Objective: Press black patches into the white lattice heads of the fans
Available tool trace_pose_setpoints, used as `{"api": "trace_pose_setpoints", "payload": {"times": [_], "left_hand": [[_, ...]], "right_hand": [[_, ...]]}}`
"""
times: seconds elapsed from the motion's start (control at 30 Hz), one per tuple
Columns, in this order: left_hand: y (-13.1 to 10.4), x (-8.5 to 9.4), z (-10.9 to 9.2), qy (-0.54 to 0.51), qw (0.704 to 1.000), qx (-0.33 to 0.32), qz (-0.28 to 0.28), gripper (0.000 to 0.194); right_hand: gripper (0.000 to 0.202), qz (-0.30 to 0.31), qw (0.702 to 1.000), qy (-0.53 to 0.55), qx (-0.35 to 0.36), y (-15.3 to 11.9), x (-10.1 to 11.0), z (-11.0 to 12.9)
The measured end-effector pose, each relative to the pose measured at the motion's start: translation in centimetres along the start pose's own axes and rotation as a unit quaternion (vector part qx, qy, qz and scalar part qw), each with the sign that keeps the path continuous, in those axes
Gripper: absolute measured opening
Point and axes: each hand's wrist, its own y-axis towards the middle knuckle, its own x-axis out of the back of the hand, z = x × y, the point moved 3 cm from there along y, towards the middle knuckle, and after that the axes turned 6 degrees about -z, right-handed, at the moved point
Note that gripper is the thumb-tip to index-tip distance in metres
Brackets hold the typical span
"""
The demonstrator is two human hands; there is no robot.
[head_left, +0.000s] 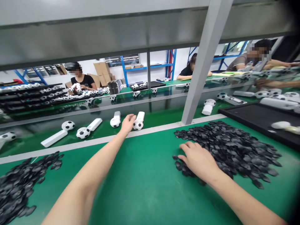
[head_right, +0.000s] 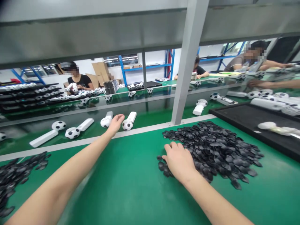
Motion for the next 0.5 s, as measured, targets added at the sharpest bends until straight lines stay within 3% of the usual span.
{"api": "trace_pose_setpoints", "payload": {"times": [0.13,0.27,0.4,0.5], "left_hand": [[3.3,1.6,2.8,0.135,0.991,0.017,-0.011,0.035],[3.5,2.6,5.1,0.237,0.970,0.026,0.051,0.030],[2.2,3.8,4.5,0.285,0.954,0.000,0.097,0.031],[-0.5,5.8,2.7,0.298,0.945,-0.021,0.132,0.036]], "right_hand": [[0.018,0.079,0.996,-0.030,-0.016,0.0,0.2,-0.4],[0.021,0.099,0.995,-0.020,-0.008,0.2,0.6,-0.2],[0.015,0.097,0.995,-0.011,-0.017,0.2,0.5,-0.3],[0.012,0.080,0.997,-0.010,-0.007,-0.1,0.4,-0.2]]}}
